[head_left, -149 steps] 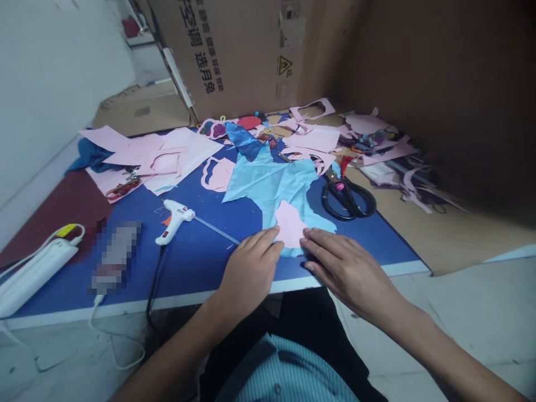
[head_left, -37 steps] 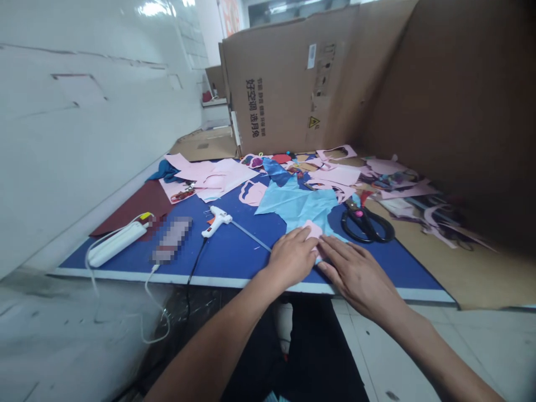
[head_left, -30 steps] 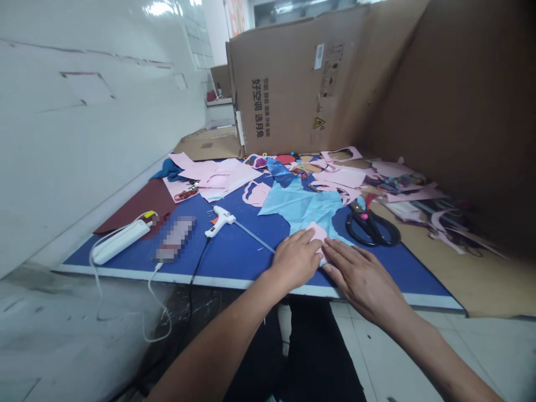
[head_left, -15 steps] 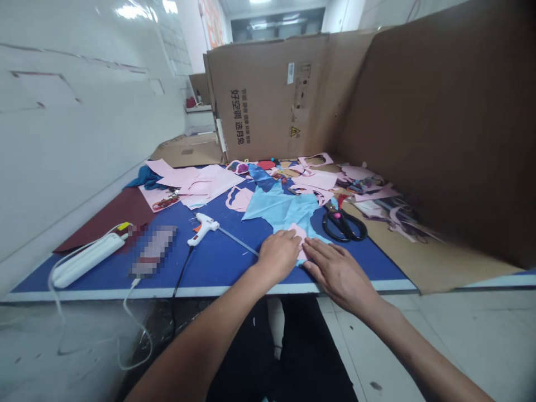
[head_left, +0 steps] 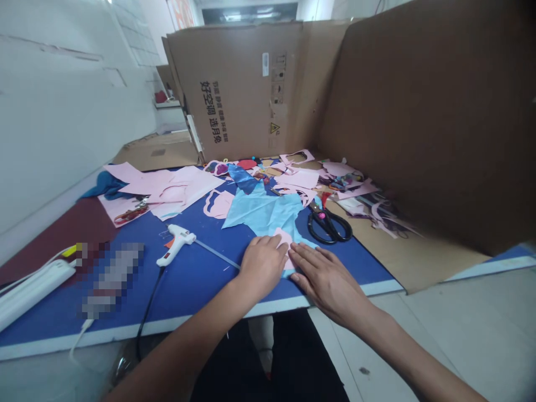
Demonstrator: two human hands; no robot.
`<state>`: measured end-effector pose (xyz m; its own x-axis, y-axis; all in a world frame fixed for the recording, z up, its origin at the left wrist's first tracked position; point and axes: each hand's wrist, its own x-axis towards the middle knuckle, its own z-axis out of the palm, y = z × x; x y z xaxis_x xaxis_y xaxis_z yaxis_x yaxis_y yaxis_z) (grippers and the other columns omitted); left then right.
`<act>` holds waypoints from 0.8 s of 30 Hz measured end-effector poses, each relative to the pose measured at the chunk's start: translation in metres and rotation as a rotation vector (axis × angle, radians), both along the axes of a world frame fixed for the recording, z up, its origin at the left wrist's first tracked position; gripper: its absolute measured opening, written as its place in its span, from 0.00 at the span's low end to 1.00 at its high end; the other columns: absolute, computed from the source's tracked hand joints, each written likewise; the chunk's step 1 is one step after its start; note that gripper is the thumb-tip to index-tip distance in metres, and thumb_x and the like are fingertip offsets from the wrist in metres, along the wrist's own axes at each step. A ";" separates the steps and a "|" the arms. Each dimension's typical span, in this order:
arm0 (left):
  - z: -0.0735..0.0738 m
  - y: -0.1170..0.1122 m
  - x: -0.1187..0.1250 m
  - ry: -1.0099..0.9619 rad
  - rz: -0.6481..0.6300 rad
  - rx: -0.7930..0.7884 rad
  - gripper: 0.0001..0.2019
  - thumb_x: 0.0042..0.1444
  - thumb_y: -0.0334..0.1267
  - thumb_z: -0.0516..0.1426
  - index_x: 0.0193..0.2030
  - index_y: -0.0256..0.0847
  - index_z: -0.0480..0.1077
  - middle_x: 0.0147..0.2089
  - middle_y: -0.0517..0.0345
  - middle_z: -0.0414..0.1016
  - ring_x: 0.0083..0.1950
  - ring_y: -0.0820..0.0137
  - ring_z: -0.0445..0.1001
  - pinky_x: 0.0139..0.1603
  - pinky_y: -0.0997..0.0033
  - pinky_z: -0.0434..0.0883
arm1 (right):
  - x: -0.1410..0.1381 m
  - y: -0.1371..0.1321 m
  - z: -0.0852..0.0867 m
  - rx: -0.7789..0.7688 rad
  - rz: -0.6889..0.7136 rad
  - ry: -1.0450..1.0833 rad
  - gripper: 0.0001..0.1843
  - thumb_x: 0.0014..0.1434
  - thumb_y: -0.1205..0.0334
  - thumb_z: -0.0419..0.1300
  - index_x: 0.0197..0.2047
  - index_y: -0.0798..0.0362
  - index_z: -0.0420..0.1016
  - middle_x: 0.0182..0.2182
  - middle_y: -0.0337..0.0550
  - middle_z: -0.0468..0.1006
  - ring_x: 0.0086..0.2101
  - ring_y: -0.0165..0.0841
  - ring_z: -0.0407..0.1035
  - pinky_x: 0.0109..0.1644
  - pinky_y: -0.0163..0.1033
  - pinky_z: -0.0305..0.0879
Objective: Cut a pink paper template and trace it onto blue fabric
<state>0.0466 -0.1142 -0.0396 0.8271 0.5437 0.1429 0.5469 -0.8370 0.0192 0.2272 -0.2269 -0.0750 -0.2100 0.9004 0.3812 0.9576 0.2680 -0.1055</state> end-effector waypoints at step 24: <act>-0.008 -0.009 -0.001 -0.060 0.060 -0.014 0.16 0.79 0.38 0.54 0.67 0.44 0.76 0.73 0.51 0.77 0.70 0.58 0.76 0.63 0.53 0.74 | 0.017 0.005 0.018 -0.075 0.061 -0.063 0.23 0.82 0.56 0.54 0.72 0.54 0.78 0.70 0.56 0.80 0.68 0.52 0.75 0.70 0.66 0.72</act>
<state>0.0461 -0.1230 -0.0474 0.7832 0.5941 0.1834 0.5933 -0.8023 0.0653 0.2439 -0.2214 -0.0574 -0.2868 0.9105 0.2979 0.9452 0.3197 -0.0670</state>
